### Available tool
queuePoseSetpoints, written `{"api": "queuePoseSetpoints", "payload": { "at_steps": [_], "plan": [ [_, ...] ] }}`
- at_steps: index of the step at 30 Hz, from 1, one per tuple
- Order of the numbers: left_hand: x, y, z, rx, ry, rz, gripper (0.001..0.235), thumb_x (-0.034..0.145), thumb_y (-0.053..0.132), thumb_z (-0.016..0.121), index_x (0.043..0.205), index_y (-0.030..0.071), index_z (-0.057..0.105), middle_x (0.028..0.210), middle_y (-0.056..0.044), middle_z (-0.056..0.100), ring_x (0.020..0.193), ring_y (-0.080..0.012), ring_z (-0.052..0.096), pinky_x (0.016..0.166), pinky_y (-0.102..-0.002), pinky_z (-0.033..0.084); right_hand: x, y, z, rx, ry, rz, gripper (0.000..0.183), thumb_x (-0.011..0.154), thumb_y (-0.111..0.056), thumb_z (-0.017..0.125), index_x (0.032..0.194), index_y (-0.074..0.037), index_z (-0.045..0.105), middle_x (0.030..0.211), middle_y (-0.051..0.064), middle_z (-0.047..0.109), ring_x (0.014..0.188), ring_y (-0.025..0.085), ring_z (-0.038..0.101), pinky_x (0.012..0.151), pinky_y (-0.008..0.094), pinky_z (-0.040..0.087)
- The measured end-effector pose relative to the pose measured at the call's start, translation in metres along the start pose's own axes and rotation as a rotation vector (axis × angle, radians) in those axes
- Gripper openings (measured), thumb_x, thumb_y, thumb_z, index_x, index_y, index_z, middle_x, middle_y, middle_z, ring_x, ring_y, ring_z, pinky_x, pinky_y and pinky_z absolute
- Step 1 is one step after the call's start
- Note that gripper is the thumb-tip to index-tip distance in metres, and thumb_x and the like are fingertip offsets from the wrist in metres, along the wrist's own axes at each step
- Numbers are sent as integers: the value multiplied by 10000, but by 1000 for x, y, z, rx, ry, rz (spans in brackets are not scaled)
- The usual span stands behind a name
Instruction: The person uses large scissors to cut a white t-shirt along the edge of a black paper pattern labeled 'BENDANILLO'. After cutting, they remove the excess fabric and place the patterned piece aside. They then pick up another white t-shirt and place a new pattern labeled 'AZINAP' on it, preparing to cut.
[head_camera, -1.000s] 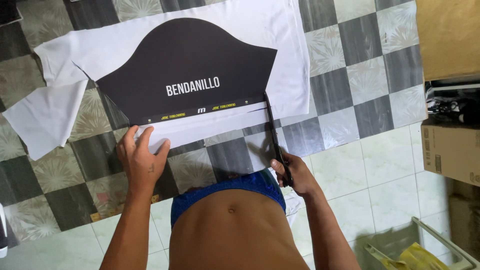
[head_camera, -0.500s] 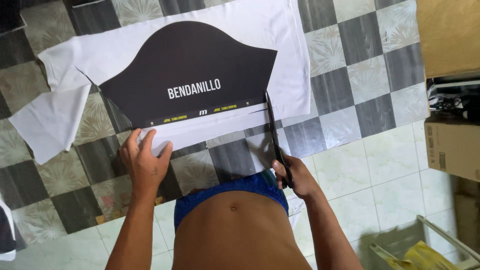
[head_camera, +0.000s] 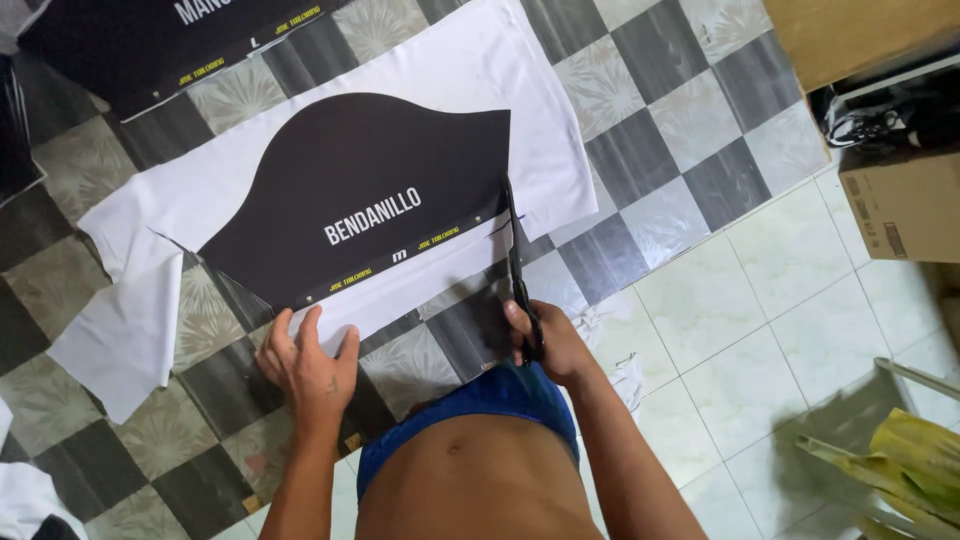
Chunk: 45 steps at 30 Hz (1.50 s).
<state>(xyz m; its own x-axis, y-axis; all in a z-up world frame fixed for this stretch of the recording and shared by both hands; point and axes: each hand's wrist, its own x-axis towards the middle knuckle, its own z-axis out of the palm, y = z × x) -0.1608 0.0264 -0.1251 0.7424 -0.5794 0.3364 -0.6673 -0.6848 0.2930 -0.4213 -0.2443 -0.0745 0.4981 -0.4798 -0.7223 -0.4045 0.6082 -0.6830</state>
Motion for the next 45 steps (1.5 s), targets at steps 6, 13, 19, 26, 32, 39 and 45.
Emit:
{"api": "queuePoseSetpoints", "payload": {
  "at_steps": [6,13,19,26,32,39,45],
  "plan": [
    [3,-2,-2,-18,-74,3,667,864,413,964,1452,158,777,1569,-183,594,1425,-461,590,1182,-692,396,4,3,26,46,50,-12,587,1081,-549,814,906,-14,650,559,166,612,441,289,687,493,341,520],
    [1,-10,-2,-12,-80,58,668,856,402,992,1438,144,788,1565,-189,594,1444,-439,579,1207,-659,383,13,17,39,115,109,-25,576,1058,-525,863,923,-6,652,589,177,615,434,297,684,480,359,540],
    [-2,-8,-2,-28,-127,17,645,931,438,938,1482,150,767,1598,-193,564,1471,-458,545,1222,-709,347,13,17,51,98,137,-42,537,1061,-443,874,896,13,643,571,171,603,413,296,678,449,344,547],
    [9,3,-19,-86,-170,7,552,1036,424,874,1466,94,767,1603,-215,549,1453,-495,549,1256,-803,353,0,-30,60,4,128,7,593,1019,-576,729,790,-78,503,595,141,599,482,259,627,487,377,443],
    [8,1,-15,-80,-152,7,563,1010,432,897,1446,94,785,1580,-193,552,1430,-491,561,1252,-810,363,7,-34,61,28,136,4,608,993,-586,755,798,-66,507,617,134,577,495,258,614,504,382,472],
    [8,1,-16,-100,-154,4,564,1009,435,897,1446,98,780,1588,-206,541,1425,-502,551,1270,-810,346,17,-19,59,34,149,-11,546,1030,-460,799,803,-70,493,532,158,587,403,241,563,421,362,347],
    [9,3,-19,-79,-164,13,558,1026,428,888,1454,87,779,1594,-192,532,1433,-478,545,1254,-768,365,23,-37,57,75,106,-50,619,1035,-543,743,725,-88,460,587,124,521,479,259,555,473,378,481]
  ]
}}
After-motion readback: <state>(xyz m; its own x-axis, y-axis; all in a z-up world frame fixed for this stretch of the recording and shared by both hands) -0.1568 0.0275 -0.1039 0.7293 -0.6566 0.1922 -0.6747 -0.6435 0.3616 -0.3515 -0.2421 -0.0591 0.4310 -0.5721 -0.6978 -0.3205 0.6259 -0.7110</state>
